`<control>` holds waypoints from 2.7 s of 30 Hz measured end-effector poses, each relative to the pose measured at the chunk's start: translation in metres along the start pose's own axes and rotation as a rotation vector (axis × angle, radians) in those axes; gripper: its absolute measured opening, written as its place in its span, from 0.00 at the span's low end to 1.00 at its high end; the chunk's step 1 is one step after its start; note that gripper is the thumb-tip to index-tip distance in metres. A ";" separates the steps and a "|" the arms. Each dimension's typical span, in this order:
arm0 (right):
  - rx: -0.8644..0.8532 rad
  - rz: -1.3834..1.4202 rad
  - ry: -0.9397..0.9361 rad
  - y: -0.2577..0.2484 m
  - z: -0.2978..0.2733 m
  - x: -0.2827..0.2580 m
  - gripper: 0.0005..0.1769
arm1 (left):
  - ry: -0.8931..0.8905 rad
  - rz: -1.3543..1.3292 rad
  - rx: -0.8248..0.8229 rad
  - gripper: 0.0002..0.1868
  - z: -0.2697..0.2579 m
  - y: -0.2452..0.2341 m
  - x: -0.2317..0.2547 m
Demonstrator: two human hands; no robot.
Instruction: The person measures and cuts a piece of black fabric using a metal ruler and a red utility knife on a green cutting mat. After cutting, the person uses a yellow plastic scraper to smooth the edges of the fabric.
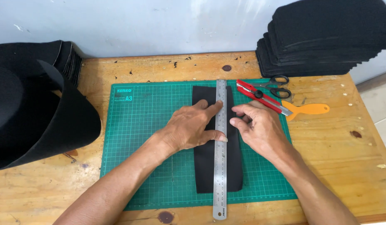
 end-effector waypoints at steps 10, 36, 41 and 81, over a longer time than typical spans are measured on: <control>-0.557 -0.040 -0.433 0.005 -0.094 -0.086 0.06 | 0.006 0.180 -0.196 0.82 -0.003 0.023 0.002; -0.200 -0.013 -0.511 -0.010 -0.126 -0.068 0.04 | -0.078 0.368 -0.103 0.80 0.002 0.026 0.008; -0.174 -0.041 -0.495 -0.008 -0.130 -0.064 0.04 | -0.035 0.354 -0.019 0.80 0.002 0.026 0.009; 0.130 -0.153 -0.062 0.012 0.061 -0.002 0.15 | 0.113 0.288 -0.011 0.65 -0.015 0.002 0.030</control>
Point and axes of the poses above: each hand's wrist, its own z-axis towards the middle knuckle, its own y-axis out of the palm, x = y × z, the point moved 10 cm from there along z, towards the middle knuckle, and after that the axes turned 6 degrees about z, right-handed, at the moved point
